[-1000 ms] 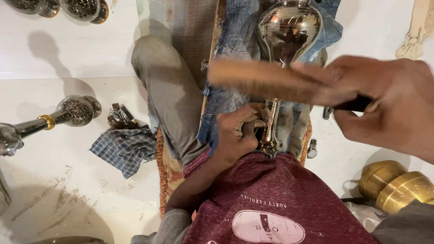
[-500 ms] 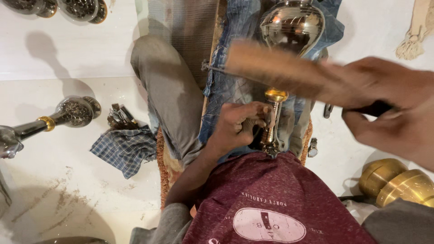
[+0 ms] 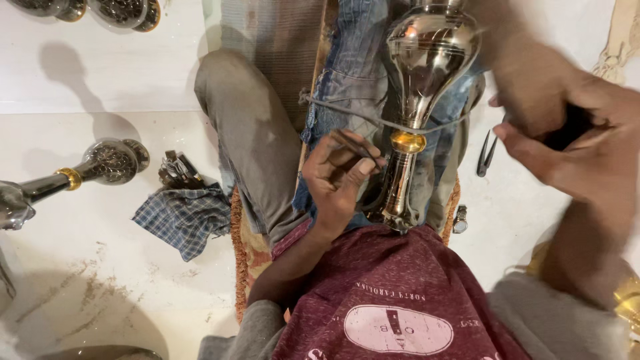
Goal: The person sits on the floor with a brass vase-shaped vessel held between their legs and polishes its surface. They rub the metal with a wooden block in one hand while working a small tool against the surface with the other hand, working over the body and neck of the vessel.
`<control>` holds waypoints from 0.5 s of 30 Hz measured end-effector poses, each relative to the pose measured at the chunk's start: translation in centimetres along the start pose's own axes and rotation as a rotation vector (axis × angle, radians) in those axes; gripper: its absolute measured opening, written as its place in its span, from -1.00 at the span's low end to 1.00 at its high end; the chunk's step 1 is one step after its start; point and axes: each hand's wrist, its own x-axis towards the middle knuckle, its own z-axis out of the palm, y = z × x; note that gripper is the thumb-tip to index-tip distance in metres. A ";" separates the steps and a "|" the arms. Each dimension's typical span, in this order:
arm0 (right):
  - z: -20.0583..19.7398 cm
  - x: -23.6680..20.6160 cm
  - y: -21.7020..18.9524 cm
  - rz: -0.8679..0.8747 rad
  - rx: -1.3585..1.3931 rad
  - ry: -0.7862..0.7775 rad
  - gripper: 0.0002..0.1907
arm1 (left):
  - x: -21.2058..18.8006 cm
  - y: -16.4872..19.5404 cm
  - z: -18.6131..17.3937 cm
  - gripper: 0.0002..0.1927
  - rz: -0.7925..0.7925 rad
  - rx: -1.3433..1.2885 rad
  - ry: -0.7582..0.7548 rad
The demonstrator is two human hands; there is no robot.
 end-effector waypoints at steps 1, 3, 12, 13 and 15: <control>2.0 -0.7 1.7 -0.006 0.137 0.168 -0.66 | 0.3 0.3 0.0 -0.78 -0.008 -0.063 -0.028; 6.3 -2.6 5.5 0.086 0.309 0.456 -0.77 | 1.2 0.2 0.8 -0.82 0.026 -0.024 -0.110; 14.4 -16.1 12.2 0.723 0.694 0.526 -0.65 | 4.4 -0.2 3.3 -0.51 0.165 0.772 -0.580; 14.2 -16.7 12.2 0.693 0.665 0.509 -0.65 | 4.6 -0.2 3.5 -0.51 0.171 0.827 -0.628; 13.8 -17.3 12.3 0.622 0.600 0.508 -0.55 | 5.1 -0.2 3.8 -0.46 0.184 0.829 -0.708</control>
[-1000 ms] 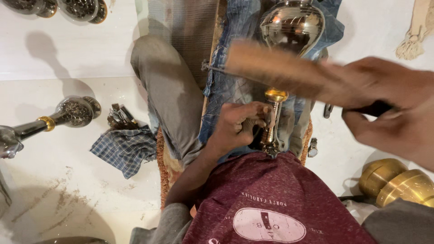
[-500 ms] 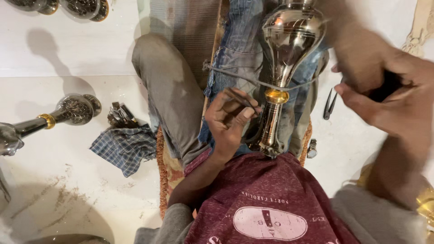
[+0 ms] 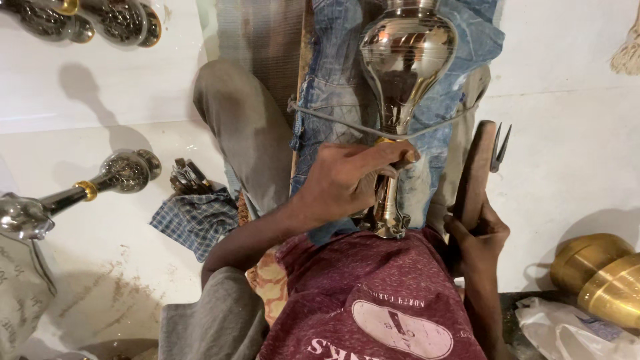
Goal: The person sits on the floor with a brass vase-shaped vessel held between their legs and polishes its surface. They rub the metal with a wooden block in one hand while working a small tool against the surface with the other hand, working over the body and neck of the vessel.
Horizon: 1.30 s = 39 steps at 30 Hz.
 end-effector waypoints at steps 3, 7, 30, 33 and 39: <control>-0.5 0.3 -0.7 -0.121 -0.049 0.016 -0.32 | 0.4 0.1 -0.3 -0.40 0.070 0.064 -0.063; -0.5 0.5 -4.2 -0.271 -0.096 0.010 -0.30 | 0.7 -0.4 -0.6 -0.36 0.071 0.110 -0.192; -1.2 7.8 -27.3 -0.769 -1.131 -0.696 -0.11 | -1.3 2.8 1.2 -0.61 -0.200 -0.148 0.385; 0.1 8.2 -28.3 -0.793 -1.302 -0.756 -0.12 | -1.7 3.1 1.5 -0.66 -0.236 -0.180 0.446; 4.6 8.1 -31.7 -0.635 -1.692 -0.776 -0.06 | -2.3 3.5 3.0 -0.70 -0.316 -0.225 0.578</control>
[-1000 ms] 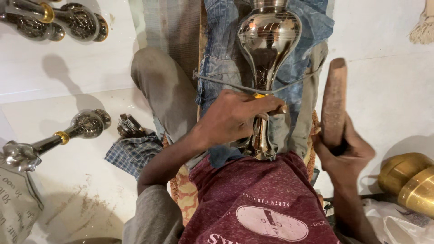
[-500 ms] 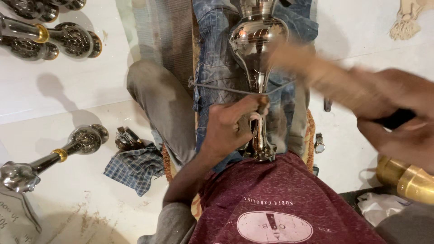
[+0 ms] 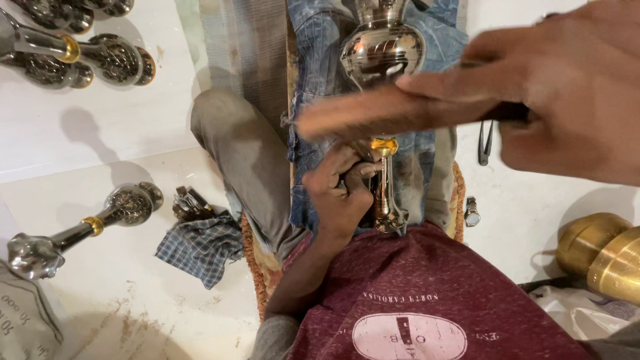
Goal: The person sits on the floor with a brass vase-shaped vessel held between their legs and polishes its surface. They rub the metal with a wooden block in one hand while working a small tool against the surface with the other hand, working over the body and neck of the vessel.
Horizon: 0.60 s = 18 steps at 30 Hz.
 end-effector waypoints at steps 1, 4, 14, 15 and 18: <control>-0.8 -0.1 -0.1 0.055 0.084 0.013 -0.08 | -0.1 -0.2 0.1 -0.69 -0.018 -0.030 0.023; -1.6 0.1 -0.7 0.048 -0.088 -0.127 -0.07 | 0.3 -0.6 0.2 -0.78 0.063 0.102 0.023; 11.6 0.0 1.1 -0.314 1.243 0.617 -0.19 | 1.5 0.0 0.2 -0.56 0.271 0.307 -0.261; 13.7 0.1 1.4 -0.299 1.229 0.702 -0.20 | 1.8 -0.2 0.1 -0.47 0.262 0.374 -0.321; 18.0 -0.5 2.3 -0.197 1.231 0.896 -0.24 | 2.5 -0.9 0.8 -0.35 0.323 0.416 -0.443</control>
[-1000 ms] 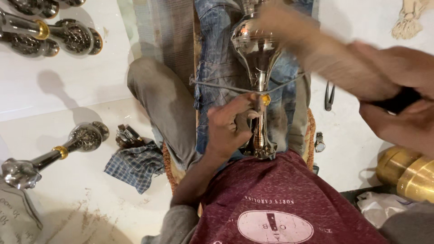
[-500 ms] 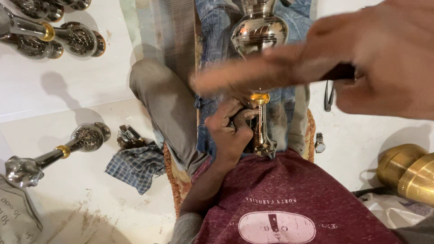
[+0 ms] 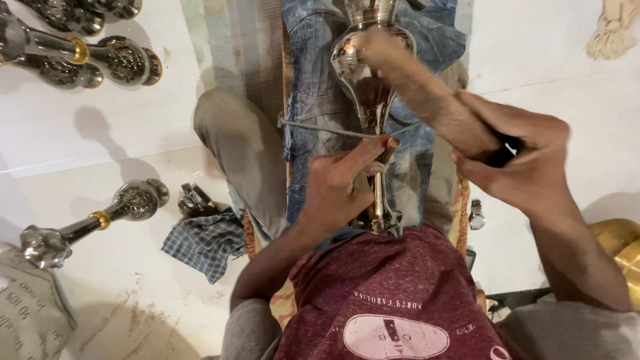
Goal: The person sits on the floor with a brass vase-shaped vessel held between their legs and polishes its surface. They rub the metal with a wooden block in one hand while working a small tool against the surface with the other hand, working over the body and neck of the vessel.
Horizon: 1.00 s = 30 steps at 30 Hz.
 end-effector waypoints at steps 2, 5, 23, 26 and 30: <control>-1.3 -1.0 -0.1 0.091 0.003 0.114 -0.31 | 0.4 0.0 0.5 -0.35 0.044 0.018 -0.027; -3.2 -1.6 -2.4 -0.090 0.051 0.099 -0.33 | 0.8 0.5 0.5 -0.36 0.039 0.078 -0.094; -0.4 -13.7 1.1 0.241 -0.085 0.229 -0.22 | 4.2 0.5 -0.2 -0.37 0.260 0.050 -0.499; 0.7 -15.5 0.8 0.063 0.051 0.451 -0.40 | 3.9 0.1 -0.9 -0.44 0.351 0.138 -0.545; 2.3 -16.9 1.1 -0.080 -0.534 0.262 -0.29 | 4.2 -1.0 -1.4 -0.45 0.423 0.138 -0.608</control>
